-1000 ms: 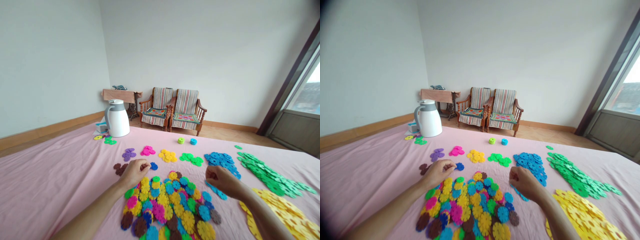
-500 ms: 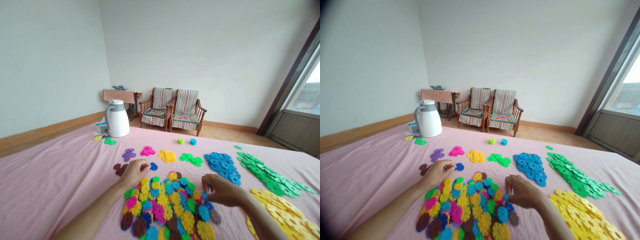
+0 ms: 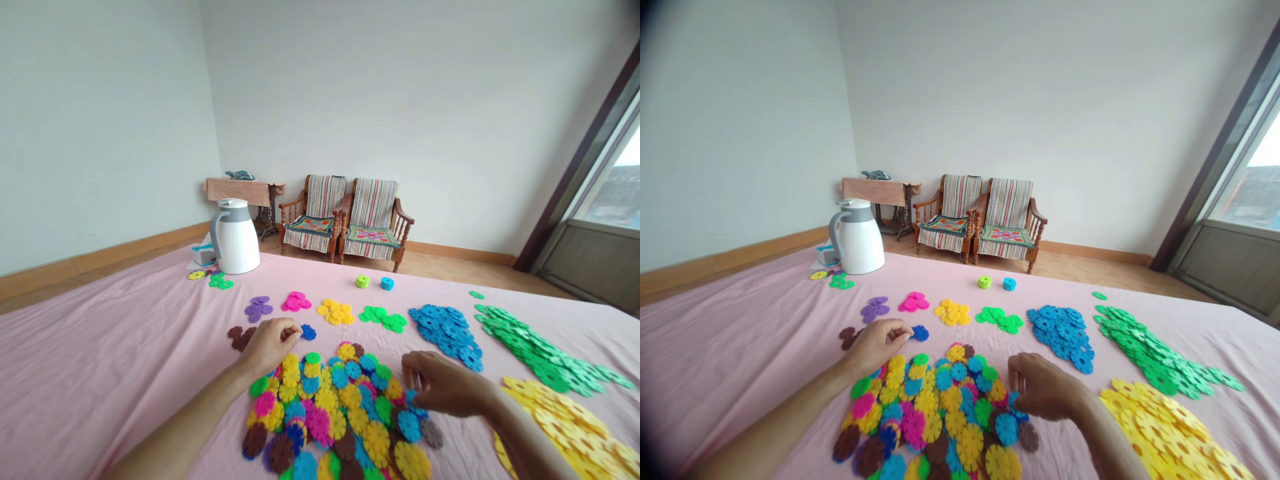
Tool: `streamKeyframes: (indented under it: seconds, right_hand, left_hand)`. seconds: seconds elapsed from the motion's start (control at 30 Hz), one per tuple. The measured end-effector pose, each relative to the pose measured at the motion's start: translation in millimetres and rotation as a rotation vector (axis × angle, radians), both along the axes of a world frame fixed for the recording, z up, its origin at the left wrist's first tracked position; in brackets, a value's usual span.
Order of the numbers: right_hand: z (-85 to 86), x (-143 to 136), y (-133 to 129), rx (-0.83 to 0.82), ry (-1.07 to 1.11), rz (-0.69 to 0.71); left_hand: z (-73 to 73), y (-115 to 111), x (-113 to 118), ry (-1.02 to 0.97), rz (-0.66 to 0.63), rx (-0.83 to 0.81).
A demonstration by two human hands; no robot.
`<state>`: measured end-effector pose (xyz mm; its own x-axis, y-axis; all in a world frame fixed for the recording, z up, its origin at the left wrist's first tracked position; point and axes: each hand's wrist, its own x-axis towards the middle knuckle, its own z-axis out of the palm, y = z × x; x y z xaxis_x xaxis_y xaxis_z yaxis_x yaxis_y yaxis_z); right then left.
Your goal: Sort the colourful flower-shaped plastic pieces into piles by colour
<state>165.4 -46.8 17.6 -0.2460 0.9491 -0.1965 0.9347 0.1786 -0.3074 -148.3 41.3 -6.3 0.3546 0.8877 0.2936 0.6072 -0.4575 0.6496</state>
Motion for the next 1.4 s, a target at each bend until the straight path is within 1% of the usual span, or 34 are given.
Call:
streamKeyframes:
  seconds: [0.07, 0.17, 0.23, 0.3, 0.4, 0.47, 0.5, 0.6, 0.67, 0.83, 0.93, 1.0, 1.13, 1.27, 1.3, 1.4]
  right_hand:
    - [0.4, 0, 0, -0.001, 0.016, 0.013]
    - [1.3, 3, 2, -0.009, 0.096, 0.049]
    - [1.6, 7, 5, 0.002, 0.159, 0.038]
    - [1.2, 13, 8, 0.04, 0.164, -0.03]
    - [0.5, 21, 11, 0.162, 0.04, -0.194]
    - [1.7, 24, 8, 0.234, -0.026, -0.251]
    - [3.0, 23, 6, 0.226, -0.025, -0.234]
    - [7.5, 17, -3, 0.075, 0.035, -0.087]
    - [8.6, 11, -9, 0.013, 0.043, -0.033]
    - [1.4, 0, -28, -0.03, 0.051, -0.09]
    - [-3.1, -3, -40, -0.019, 0.046, -0.125]
    - [-4.2, -5, -43, -0.009, 0.038, -0.142]
    - [-5.3, -15, -36, -0.023, 0.109, -0.11]
    - [-11.7, -27, -20, 0.035, 0.195, -0.113]
    - [-13.6, -30, -16, 0.02, 0.239, -0.104]
    - [-17.2, -43, -5, -0.102, 0.405, -0.086]
  left_hand:
    - [1.1, -1, 0, 0.0, 0.003, -0.004]
    - [2.0, -1, 1, 0.005, 0.007, -0.013]
    - [1.8, -1, 1, 0.006, 0.004, -0.013]
    - [1.1, -1, 1, 0.003, 0.001, -0.009]
    - [-0.6, 0, 0, 0.003, -0.003, -0.008]
    - [-1.6, 1, 0, 0.009, -0.006, -0.008]
    - [-1.9, 1, 0, 0.011, -0.008, -0.007]
    - [-1.6, 1, -1, 0.013, -0.013, -0.008]
    - [-0.4, 0, 0, 0.011, -0.014, -0.01]
    - [1.8, -3, 1, 0.008, -0.013, -0.018]
    - [-0.2, -2, 2, 0.006, -0.028, -0.015]
    - [-2.0, -1, 2, 0.005, -0.039, -0.011]
    - [-3.0, -1, 2, 0.002, -0.036, -0.01]
    - [-1.7, -3, 2, 0.011, -0.031, -0.015]
    - [-1.5, -3, 2, 0.014, -0.031, -0.014]
    - [-1.7, -3, 3, 0.026, -0.043, -0.009]
